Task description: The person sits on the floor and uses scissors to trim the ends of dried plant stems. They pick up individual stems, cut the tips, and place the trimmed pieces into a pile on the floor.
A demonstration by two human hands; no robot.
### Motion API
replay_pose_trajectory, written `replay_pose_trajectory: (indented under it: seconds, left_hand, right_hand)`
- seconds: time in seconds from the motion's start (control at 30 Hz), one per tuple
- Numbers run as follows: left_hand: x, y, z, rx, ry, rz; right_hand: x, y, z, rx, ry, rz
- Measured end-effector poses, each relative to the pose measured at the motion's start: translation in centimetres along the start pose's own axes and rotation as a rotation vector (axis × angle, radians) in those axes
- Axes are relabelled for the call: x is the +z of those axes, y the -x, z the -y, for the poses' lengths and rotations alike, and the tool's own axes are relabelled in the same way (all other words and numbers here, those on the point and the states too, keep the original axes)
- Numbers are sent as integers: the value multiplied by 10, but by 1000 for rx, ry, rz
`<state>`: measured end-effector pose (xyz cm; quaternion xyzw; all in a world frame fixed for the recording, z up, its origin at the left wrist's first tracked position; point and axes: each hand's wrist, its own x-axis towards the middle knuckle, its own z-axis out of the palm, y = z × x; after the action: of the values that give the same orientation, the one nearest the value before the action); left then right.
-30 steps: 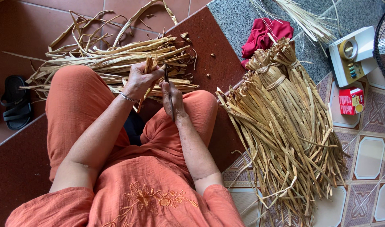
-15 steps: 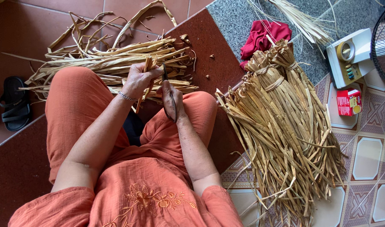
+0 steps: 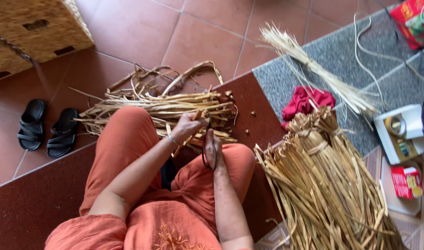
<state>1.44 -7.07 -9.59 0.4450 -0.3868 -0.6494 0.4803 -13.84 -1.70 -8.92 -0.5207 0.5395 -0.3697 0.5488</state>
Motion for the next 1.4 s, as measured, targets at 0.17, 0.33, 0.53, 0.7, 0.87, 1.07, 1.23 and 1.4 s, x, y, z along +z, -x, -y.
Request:
replay_pose_trajectory:
  seconds: [0.17, 0.33, 0.53, 0.7, 0.87, 1.07, 1.23, 1.4]
  left_hand:
    - [7, -4, -6, 64, -101, -5]
    - [9, 5, -10, 36, -212, -2]
    - [9, 24, -4, 132, -442, -19]
    - [6, 18, -8, 57, -251, 12]
    - [20, 28, -6, 21, -33, 214]
    - [26, 28, -8, -21, 66, 97]
    - [24, 31, -1, 310, -211, -5]
    - [22, 35, 4, 176, -74, -36]
  right_hand:
    - [4, -4, 14, 214, -251, 21]
    - [-3, -11, 17, 353, -510, 12]
    - [-41, -25, 29, 247, -681, -74]
    - [-21, -9, 32, 38, -460, -32]
    - [-17, -5, 34, 73, -465, -136]
    - [-17, -5, 39, 22, -444, -232]
    - [-18, 1, 37, 8, -451, -233]
    - [-16, 5, 31, -9, -447, -230]
